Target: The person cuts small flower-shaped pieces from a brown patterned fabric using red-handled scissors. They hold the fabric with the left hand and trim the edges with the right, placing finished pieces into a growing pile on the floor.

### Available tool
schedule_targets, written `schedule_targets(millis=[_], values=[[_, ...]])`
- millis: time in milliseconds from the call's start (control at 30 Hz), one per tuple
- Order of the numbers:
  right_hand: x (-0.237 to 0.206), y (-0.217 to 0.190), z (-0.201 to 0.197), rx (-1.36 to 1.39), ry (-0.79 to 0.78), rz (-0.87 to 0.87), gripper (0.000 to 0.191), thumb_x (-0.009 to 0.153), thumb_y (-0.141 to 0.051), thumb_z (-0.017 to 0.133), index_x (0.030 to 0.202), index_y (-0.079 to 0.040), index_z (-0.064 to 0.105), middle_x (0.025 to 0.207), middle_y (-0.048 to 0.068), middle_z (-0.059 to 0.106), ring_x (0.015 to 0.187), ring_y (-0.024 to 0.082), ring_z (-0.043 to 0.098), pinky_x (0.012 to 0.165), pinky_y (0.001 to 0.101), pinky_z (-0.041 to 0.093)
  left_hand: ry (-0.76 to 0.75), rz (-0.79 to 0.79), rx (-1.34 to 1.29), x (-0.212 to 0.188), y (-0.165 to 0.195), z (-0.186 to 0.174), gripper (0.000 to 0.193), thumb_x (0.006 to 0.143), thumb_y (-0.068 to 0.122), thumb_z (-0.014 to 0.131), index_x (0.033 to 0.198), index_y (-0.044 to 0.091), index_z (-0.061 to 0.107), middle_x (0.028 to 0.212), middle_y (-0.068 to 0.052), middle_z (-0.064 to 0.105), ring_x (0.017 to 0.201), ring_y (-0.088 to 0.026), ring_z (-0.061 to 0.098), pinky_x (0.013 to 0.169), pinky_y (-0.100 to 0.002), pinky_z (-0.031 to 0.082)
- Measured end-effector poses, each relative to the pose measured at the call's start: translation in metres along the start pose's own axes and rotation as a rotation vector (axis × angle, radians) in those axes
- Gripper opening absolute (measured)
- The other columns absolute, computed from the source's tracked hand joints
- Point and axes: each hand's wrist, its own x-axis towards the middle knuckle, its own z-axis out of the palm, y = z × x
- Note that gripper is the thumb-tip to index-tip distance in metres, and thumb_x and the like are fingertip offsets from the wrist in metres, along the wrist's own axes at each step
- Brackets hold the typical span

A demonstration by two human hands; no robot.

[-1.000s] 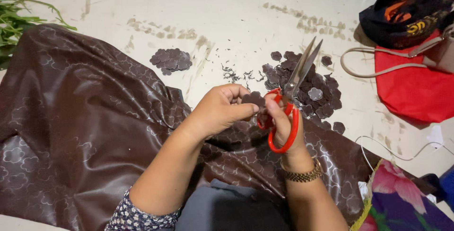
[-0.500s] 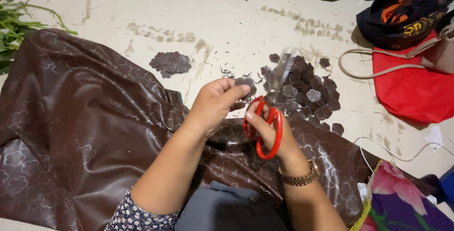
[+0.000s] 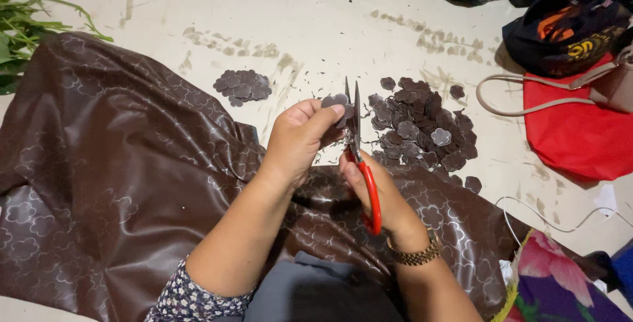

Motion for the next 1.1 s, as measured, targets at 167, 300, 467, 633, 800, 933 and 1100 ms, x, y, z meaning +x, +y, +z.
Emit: schedule_targets(millis=[167,300,467,633,800,933,1100], values=[[0.0005,0.0001,-0.0012,0.03,0.007,0.023,0.039,0.107,-0.047,0.044,0.099,-0.009,0.054,0.083,-0.003,0.047,0.074,0.009,0.043,0.066,0.0244,0.038,0.001,0.056,0.023,-0.0002,-0.0016,-0.0004,0.01,0.096,0.01,0.067,0.091,0.001,0.066,0.087,-0.005,0.072,0.075,-0.009,0.065,0.071,-0.025,0.055],[-0.001,-0.001,-0.0013,0.031,0.016,0.031,0.041,0.107,-0.048,0.044,0.097,-0.009,0.053,0.081,-0.003,0.045,0.071,0.008,0.041,0.062,0.0241,0.036,-0.002,0.074,0.034,-0.0005,-0.0029,-0.0003,0.01,0.096,0.01,0.067,0.091,0.001,0.066,0.088,-0.005,0.072,0.076,-0.009,0.065,0.072,-0.025,0.055],[-0.0013,-0.0029,0.0,0.076,0.02,0.045,0.045,0.106,-0.051,0.044,0.093,-0.009,0.052,0.078,-0.004,0.043,0.066,0.008,0.041,0.057,0.0241,0.036,0.0,0.078,0.015,-0.0008,-0.0034,-0.0006,0.008,0.095,0.008,0.067,0.093,0.0,0.067,0.088,-0.005,0.072,0.076,-0.009,0.065,0.072,-0.025,0.055],[-0.0031,-0.0057,0.0003,0.103,0.02,0.065,0.046,0.106,-0.052,0.045,0.093,-0.009,0.052,0.075,-0.004,0.042,0.064,0.008,0.04,0.057,0.0247,0.037,-0.01,0.079,0.019,-0.0005,-0.0028,-0.0023,0.009,0.096,0.008,0.067,0.093,0.0,0.066,0.087,-0.005,0.072,0.075,-0.009,0.064,0.071,-0.025,0.055],[-0.0039,-0.0073,-0.0002,0.087,0.034,0.093,0.047,0.104,-0.053,0.046,0.091,-0.009,0.053,0.073,-0.004,0.043,0.061,0.008,0.041,0.054,0.0247,0.037,-0.001,0.072,0.057,-0.0016,0.0008,-0.0032,0.011,0.095,0.01,0.066,0.094,-0.001,0.068,0.087,-0.005,0.073,0.075,-0.009,0.065,0.071,-0.025,0.055],[-0.0031,-0.0071,-0.0023,-0.009,0.041,0.065,0.05,0.104,-0.056,0.045,0.09,-0.009,0.055,0.071,-0.005,0.044,0.06,0.007,0.04,0.053,0.0242,0.036,0.001,0.064,0.064,-0.0029,0.0036,-0.0027,0.011,0.095,0.01,0.066,0.095,-0.001,0.068,0.088,-0.006,0.073,0.076,-0.009,0.065,0.071,-0.025,0.055],[-0.0033,-0.0029,-0.0036,0.024,0.038,0.1,0.05,0.102,-0.055,0.048,0.089,-0.008,0.057,0.069,-0.006,0.043,0.058,0.006,0.038,0.051,0.0241,0.034,-0.005,0.064,0.047,-0.0025,0.0023,-0.0045,0.01,0.095,0.009,0.066,0.094,-0.001,0.068,0.089,-0.006,0.072,0.075,-0.009,0.064,0.071,-0.025,0.055]])
